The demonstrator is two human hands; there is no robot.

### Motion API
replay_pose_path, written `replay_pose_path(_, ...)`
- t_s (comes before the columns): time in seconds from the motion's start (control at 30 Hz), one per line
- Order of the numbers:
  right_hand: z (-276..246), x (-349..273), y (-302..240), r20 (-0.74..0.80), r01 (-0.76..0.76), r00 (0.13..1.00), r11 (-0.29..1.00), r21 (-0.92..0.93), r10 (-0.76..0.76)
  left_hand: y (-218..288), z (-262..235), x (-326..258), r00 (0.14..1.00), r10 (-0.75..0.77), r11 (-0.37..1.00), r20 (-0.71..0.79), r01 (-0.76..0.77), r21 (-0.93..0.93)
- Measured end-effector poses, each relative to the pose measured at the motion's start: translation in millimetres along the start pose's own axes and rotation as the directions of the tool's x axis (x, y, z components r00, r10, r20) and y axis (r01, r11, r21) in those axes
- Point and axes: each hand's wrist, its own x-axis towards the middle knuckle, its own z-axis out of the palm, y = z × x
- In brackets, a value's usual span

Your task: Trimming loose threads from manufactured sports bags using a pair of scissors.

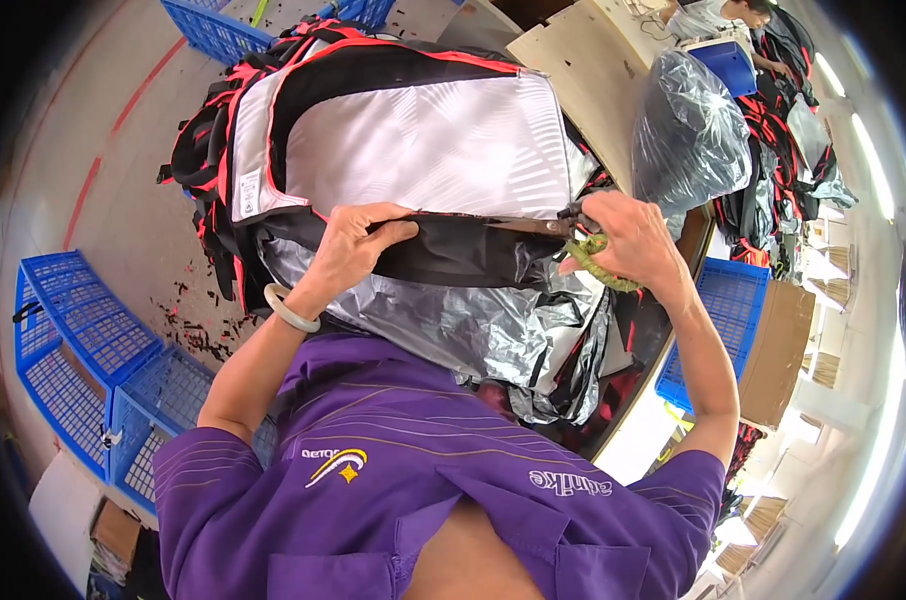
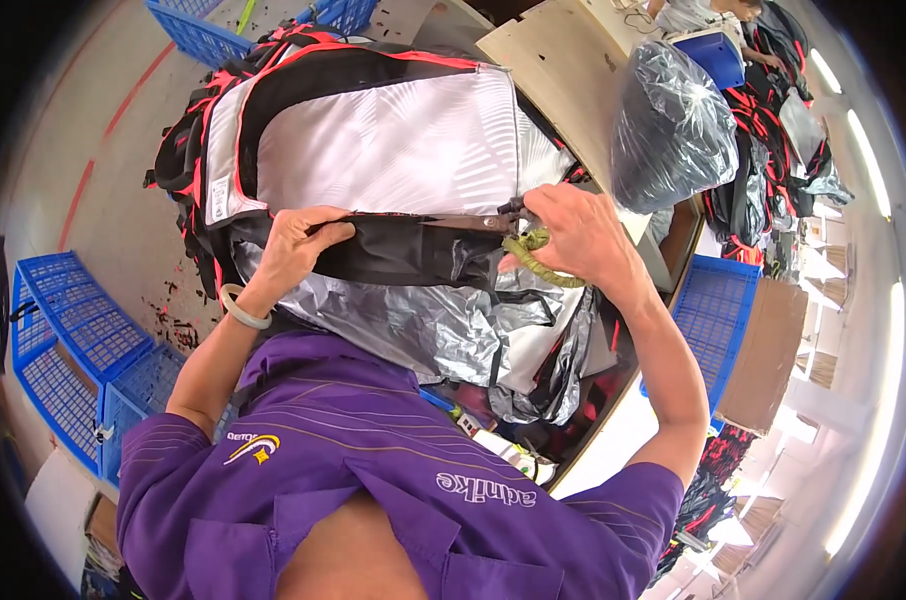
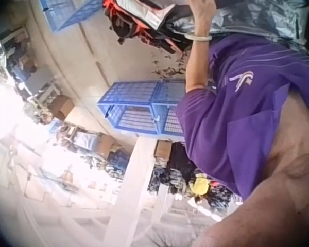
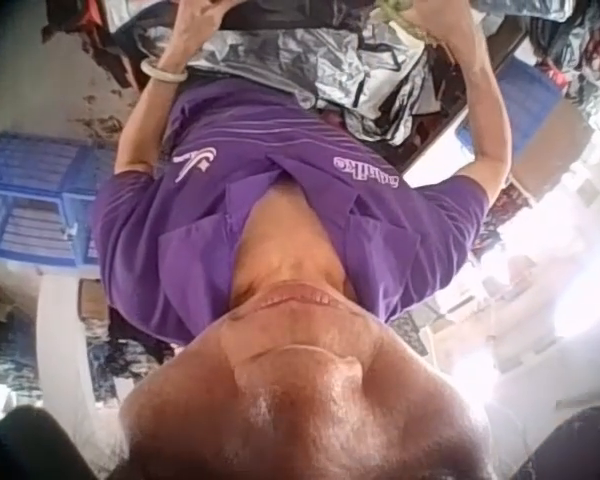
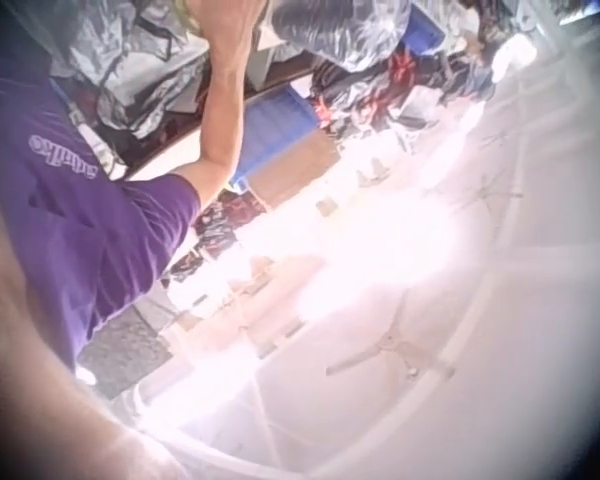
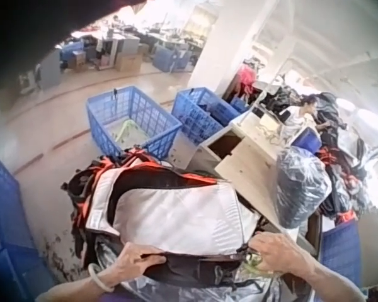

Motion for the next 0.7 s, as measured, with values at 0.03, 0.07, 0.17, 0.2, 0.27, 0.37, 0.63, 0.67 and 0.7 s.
replay_pose_path(0.03, 2.5, -1.3, 0.1, 0.003, 0.004, 1.0, 1.0, 0.002, -0.004, 2.2, -0.5, -0.3, 1.0, 0.008, 1.0, 0.005, -0.009, 0.022)
replay_pose_path(0.07, 4.7, -3.6, -0.9, 0.038, -0.033, 0.999, 0.999, 0.018, 0.033, 3.2, -0.5, -0.4, 1.0, 0.017, 0.999, 0.01, -0.017, 0.045)
replay_pose_path(0.17, 19.0, -10.2, 2.9, 0.055, -0.066, 0.997, 0.993, 0.093, 0.061, 3.0, 0.0, -0.6, 1.0, 0.013, 0.998, 0.009, -0.014, 0.054)
replay_pose_path(0.2, 22.8, -12.6, 2.6, 0.033, -0.042, 0.999, 0.993, 0.114, 0.038, 3.8, 0.0, -0.8, 1.0, 0.01, 0.998, 0.01, -0.011, 0.057)
replay_pose_path(0.27, 26.9, -16.6, -0.7, -0.002, -0.024, 1.0, 0.985, 0.173, 0.025, 6.1, -0.2, -2.1, 1.0, -0.023, 1.0, 0.009, 0.024, -0.008)
replay_pose_path(0.37, 37.1, -25.2, -1.7, -0.082, -0.026, 0.996, 0.982, 0.188, 0.042, 5.9, 0.6, -1.9, 0.999, -0.018, 1.0, 0.027, 0.019, -0.02)
replay_pose_path(0.63, 34.4, -18.8, 0.2, -0.078, 0.017, 0.997, 0.987, 0.157, -0.005, 6.3, 3.5, -5.0, 1.0, -0.027, 0.999, 0.014, 0.028, -0.044)
replay_pose_path(0.67, 34.4, -20.1, 0.5, -0.079, 0.017, 0.997, 0.987, 0.158, -0.005, 8.4, 3.9, -4.7, 1.0, -0.015, 0.999, 0.021, 0.016, -0.043)
replay_pose_path(0.7, 34.8, -21.5, 0.2, -0.053, 0.01, 0.999, 0.985, 0.174, -0.001, 9.4, 4.5, -4.9, 1.0, -0.015, 0.999, 0.017, 0.016, -0.041)
